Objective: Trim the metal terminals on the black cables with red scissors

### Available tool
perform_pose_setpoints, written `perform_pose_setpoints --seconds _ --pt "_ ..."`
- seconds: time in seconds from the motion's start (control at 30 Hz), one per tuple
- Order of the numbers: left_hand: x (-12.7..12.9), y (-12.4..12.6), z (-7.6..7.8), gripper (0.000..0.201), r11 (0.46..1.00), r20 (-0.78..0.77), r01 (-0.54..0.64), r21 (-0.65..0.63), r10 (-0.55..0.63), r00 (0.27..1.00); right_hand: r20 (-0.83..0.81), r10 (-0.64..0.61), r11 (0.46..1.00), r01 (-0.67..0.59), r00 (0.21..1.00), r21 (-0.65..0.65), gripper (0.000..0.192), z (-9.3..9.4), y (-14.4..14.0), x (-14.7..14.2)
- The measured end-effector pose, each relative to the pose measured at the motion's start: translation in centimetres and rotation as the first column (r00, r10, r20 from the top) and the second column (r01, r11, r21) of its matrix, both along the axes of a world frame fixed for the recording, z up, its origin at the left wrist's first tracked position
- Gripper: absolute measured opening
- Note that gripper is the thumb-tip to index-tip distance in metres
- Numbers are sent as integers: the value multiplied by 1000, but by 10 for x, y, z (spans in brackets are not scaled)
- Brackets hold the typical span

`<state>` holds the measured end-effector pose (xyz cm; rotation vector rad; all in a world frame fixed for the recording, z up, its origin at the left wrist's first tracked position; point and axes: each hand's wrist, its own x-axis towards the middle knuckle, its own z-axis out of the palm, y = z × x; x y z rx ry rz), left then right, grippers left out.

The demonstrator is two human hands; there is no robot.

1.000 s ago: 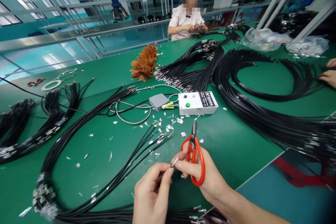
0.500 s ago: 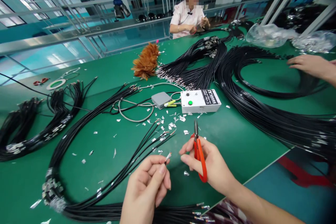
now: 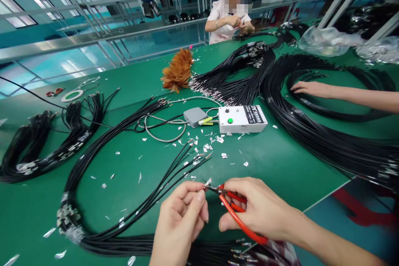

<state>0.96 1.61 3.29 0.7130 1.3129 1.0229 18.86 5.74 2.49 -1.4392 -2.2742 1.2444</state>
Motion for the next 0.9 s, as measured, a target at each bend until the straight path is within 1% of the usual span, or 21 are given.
perform_pose_setpoints --seconds 0.1,0.17,0.2,0.23,0.3,0.37,0.4,0.47,0.53,0.6,0.63,0.7,0.73,0.77,0.8,0.83,0.87,0.9 --pt "-1 1 1 25 1000 16 12 3 -12 1000 -63 4 991 -12 998 -134 47 -1 3 3" --pt "-3 1 2 23 1000 27 11 -6 -11 1000 -167 -45 967 2 985 -254 43 -4 5 4" --pt "-3 1 2 23 1000 29 11 -13 -10 1000 -242 -97 951 18 965 -310 39 -6 5 4" --pt "-3 1 2 23 1000 30 12 -19 -12 999 -326 -165 933 40 931 -357 35 -7 5 2" --pt "-1 1 1 25 999 16 20 -28 -19 1000 -486 -320 900 101 813 -423 29 -7 5 -4" --pt "2 0 1 27 999 -13 29 -26 -30 999 -584 -434 875 167 686 -454 28 -6 5 -14" --pt "4 -1 0 27 999 -29 26 -21 -27 999 -608 -468 866 195 642 -460 28 -4 5 -18" --pt "8 -2 1 27 1000 -65 -2 -7 2 998 -627 -498 858 238 599 -455 27 -1 5 -26" --pt "11 -4 1 24 999 -87 -40 4 40 995 -623 -505 859 280 597 -429 25 2 3 -30" --pt "14 -4 2 23 998 -96 -61 14 62 993 -615 -486 873 316 621 -372 24 2 2 -29" --pt "14 -4 2 22 998 -100 -62 17 64 993 -612 -465 885 333 640 -324 22 1 1 -27" --pt "15 -4 3 21 999 -113 -48 22 50 992 -604 -378 921 350 701 -170 18 0 0 -20" --pt "15 -3 3 20 999 -126 -32 22 35 991 -588 -304 941 334 750 -60 15 0 0 -17" --pt "15 -2 3 19 1000 -139 -12 21 15 990 -548 -215 952 298 809 67 12 1 0 -13" --pt "15 -2 4 17 1000 -150 9 20 -6 989 -481 -122 950 243 868 198 9 2 1 -10" --pt "15 -1 4 16 999 -164 33 20 -29 986 -390 -35 932 171 920 320 9 3 2 -7" --pt "14 -1 3 14 997 -186 64 33 -57 981 -288 34 902 94 957 420 10 6 3 -4" --pt "13 0 3 11 993 -221 106 57 -91 971 -184 84 872 17 979 489 11 8 4 -2"
